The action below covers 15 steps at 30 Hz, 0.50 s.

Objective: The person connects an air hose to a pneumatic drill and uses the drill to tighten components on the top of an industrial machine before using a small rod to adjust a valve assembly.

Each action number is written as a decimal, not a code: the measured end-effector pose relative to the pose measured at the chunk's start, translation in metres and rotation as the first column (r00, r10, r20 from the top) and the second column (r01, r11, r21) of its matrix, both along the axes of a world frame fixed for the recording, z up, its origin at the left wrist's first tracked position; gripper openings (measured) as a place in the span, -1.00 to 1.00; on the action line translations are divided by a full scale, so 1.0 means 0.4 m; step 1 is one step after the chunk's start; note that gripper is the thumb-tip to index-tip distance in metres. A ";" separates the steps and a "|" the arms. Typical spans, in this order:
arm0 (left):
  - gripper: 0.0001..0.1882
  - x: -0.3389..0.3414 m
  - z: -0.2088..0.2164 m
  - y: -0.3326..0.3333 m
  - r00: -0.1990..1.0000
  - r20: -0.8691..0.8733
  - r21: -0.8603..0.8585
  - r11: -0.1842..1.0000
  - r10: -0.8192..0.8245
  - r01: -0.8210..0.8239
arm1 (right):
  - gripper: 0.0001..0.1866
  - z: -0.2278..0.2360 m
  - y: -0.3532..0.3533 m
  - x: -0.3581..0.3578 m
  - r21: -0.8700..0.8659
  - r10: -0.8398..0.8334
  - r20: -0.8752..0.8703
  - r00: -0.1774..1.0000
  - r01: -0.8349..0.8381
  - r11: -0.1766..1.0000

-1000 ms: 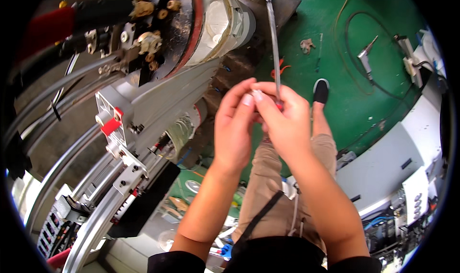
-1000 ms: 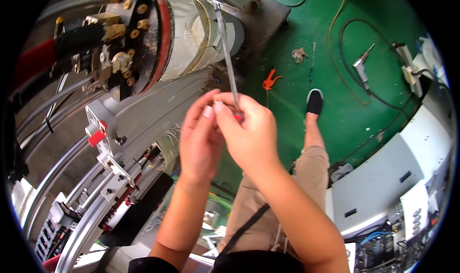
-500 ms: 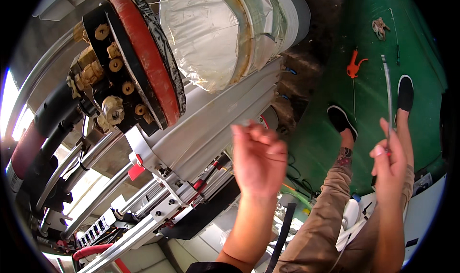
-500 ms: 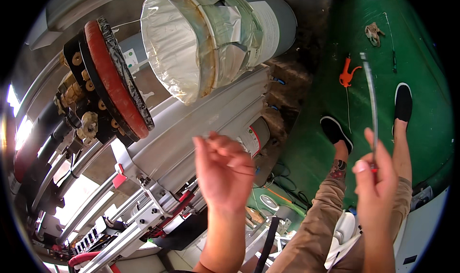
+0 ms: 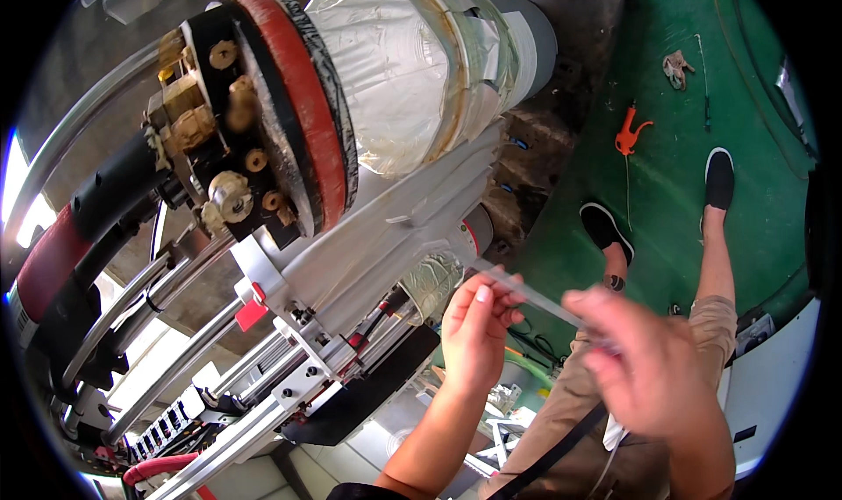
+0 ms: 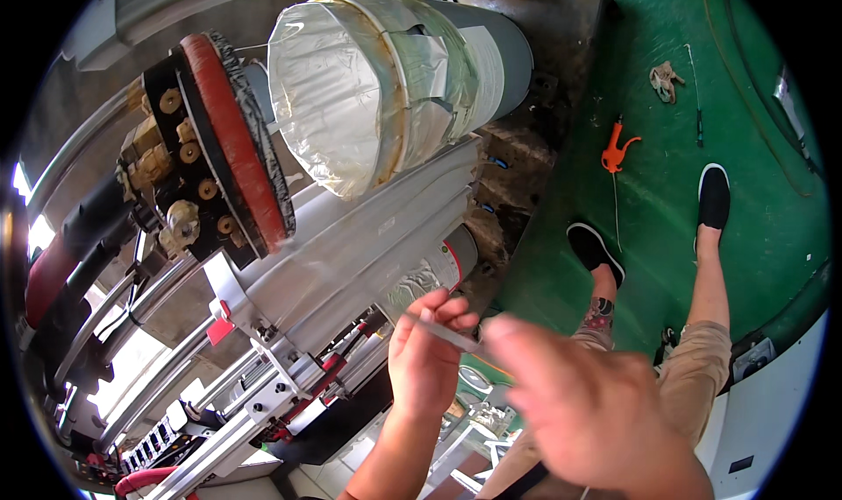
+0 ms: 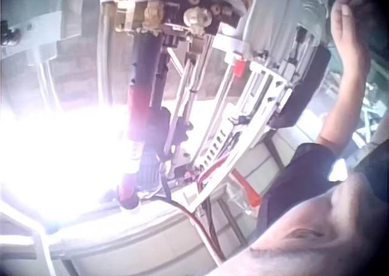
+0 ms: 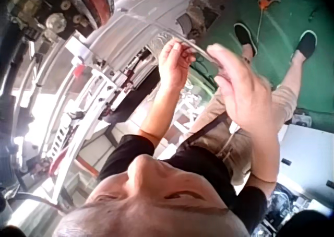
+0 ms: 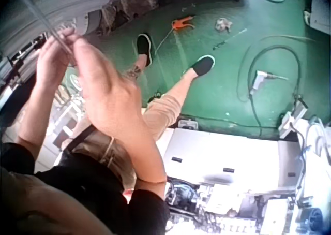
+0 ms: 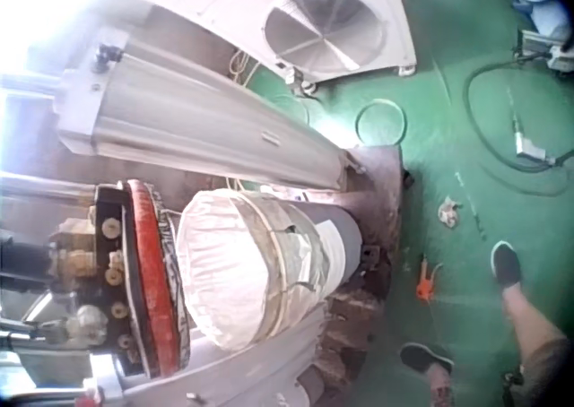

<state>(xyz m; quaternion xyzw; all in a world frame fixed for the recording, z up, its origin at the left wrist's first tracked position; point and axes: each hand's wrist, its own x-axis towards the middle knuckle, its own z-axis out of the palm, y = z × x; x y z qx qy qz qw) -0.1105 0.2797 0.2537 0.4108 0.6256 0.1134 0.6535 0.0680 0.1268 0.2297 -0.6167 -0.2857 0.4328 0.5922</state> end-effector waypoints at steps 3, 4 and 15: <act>-0.71 0.000 0.128 0.001 0.949 -0.232 0.339 0.897 -0.213 0.284 | -0.52 0.066 0.097 0.036 0.173 -0.106 0.154 0.982 0.079 0.982; -0.71 -0.015 0.190 0.020 0.854 -0.426 0.517 0.694 -0.299 0.501 | -0.54 0.088 0.122 0.045 0.143 -0.100 0.144 0.985 0.080 0.987; -0.44 0.160 1.023 0.384 0.743 -0.588 -0.013 -0.922 0.320 0.387 | -0.57 0.231 0.205 0.044 0.078 -0.110 -0.060 0.992 0.115 0.990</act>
